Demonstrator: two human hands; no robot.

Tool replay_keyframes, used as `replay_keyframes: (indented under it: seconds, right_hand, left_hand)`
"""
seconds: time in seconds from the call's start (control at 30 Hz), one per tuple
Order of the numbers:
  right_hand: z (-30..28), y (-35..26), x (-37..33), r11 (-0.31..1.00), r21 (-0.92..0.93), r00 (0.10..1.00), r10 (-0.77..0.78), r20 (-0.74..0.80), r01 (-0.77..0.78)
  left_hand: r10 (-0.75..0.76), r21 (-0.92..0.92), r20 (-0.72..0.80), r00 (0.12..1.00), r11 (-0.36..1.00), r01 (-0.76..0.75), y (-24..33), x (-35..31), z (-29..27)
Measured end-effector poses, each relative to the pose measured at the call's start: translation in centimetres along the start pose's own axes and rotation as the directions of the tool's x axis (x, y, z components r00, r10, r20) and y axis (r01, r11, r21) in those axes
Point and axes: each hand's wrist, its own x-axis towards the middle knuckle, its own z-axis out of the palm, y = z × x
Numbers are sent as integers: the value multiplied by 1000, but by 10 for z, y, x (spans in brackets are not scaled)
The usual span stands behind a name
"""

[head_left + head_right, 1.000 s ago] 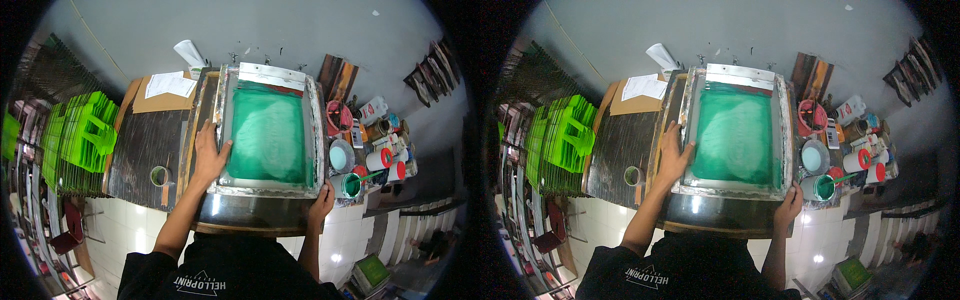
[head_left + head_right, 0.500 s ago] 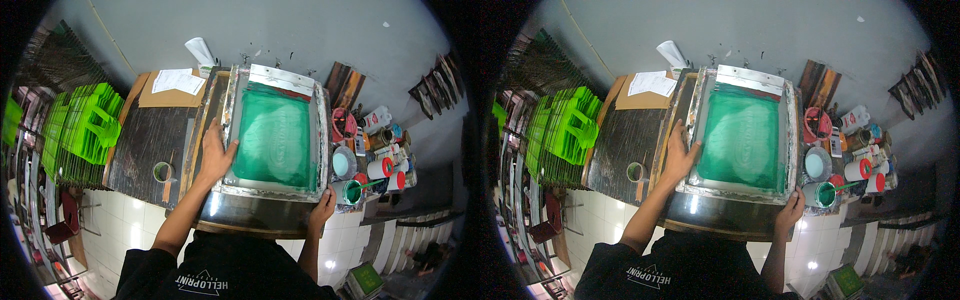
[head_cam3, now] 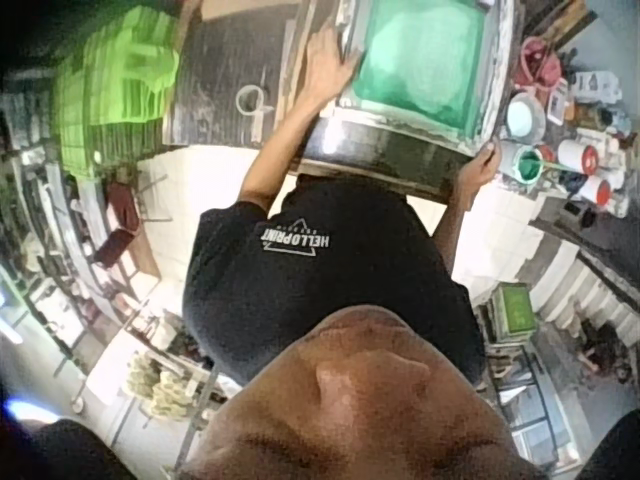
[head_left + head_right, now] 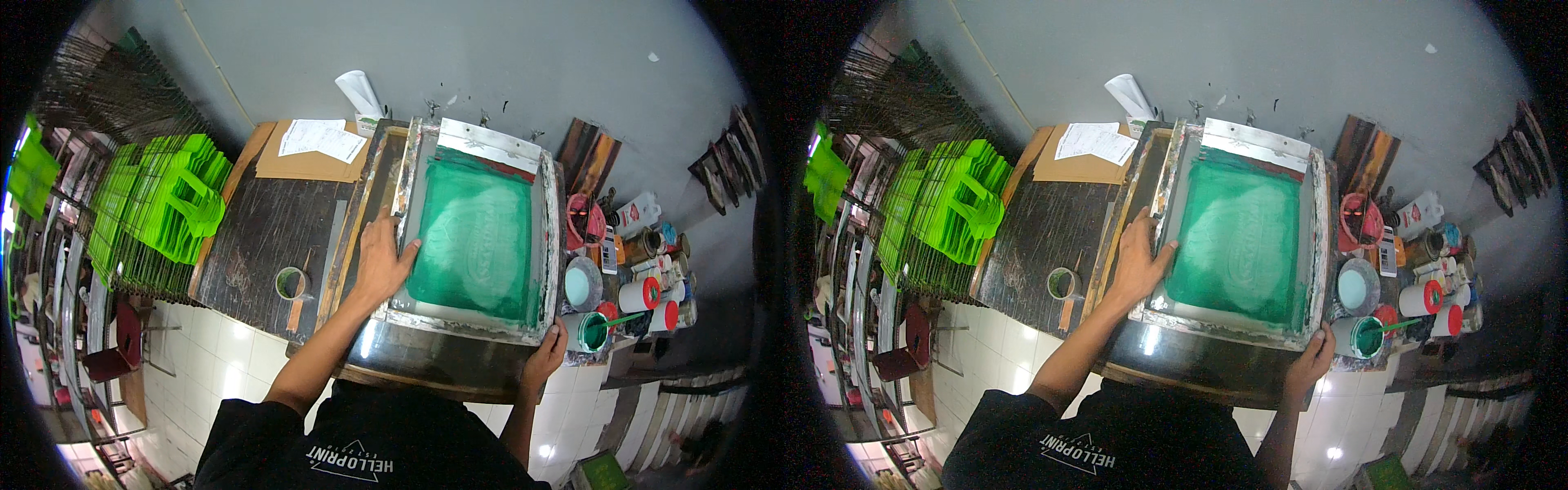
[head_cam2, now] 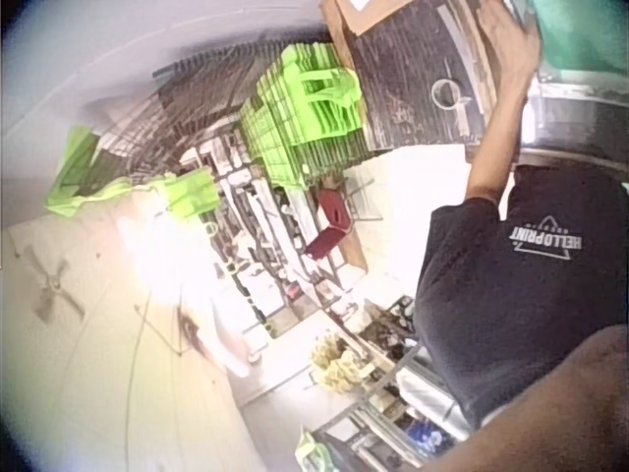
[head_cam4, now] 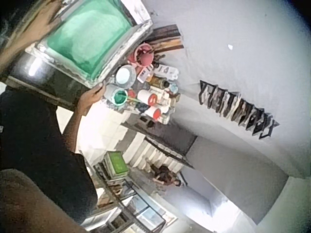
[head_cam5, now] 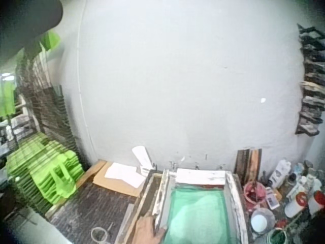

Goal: The person stirs green ink in a container, mixes it with a small amount of white ink, and then prepares a screen printing frame by placing and adjusting a sheet of paper.

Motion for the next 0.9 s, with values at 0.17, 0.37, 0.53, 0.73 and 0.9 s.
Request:
replay_keyframes:
  seconds: [0.17,0.37,0.53,0.73,0.9]
  right_hand:
    - [0,-6,-1,1000,-9,1000,22,-6,-22]
    - [1,-5,1,1000,18,1000,18,2,-18]
    - [0,5,1,1000,8,1000,-8,2,8]
    - [2,3,-2,1000,15,1000,-9,-10,9]
    - [1,5,-1,1000,28,1000,1,-6,-1]
  left_hand:
    - [0,-19,-14,1000,1000,0,-3,-1,4]
    - [-7,-10,2,1000,1000,7,-3,-1,2]
    - [-14,-57,-1,1000,998,14,-1,-1,2]
    - [-8,-78,-22,1000,997,7,-3,-1,2]
    - [-29,-108,-29,999,994,26,-4,0,4]
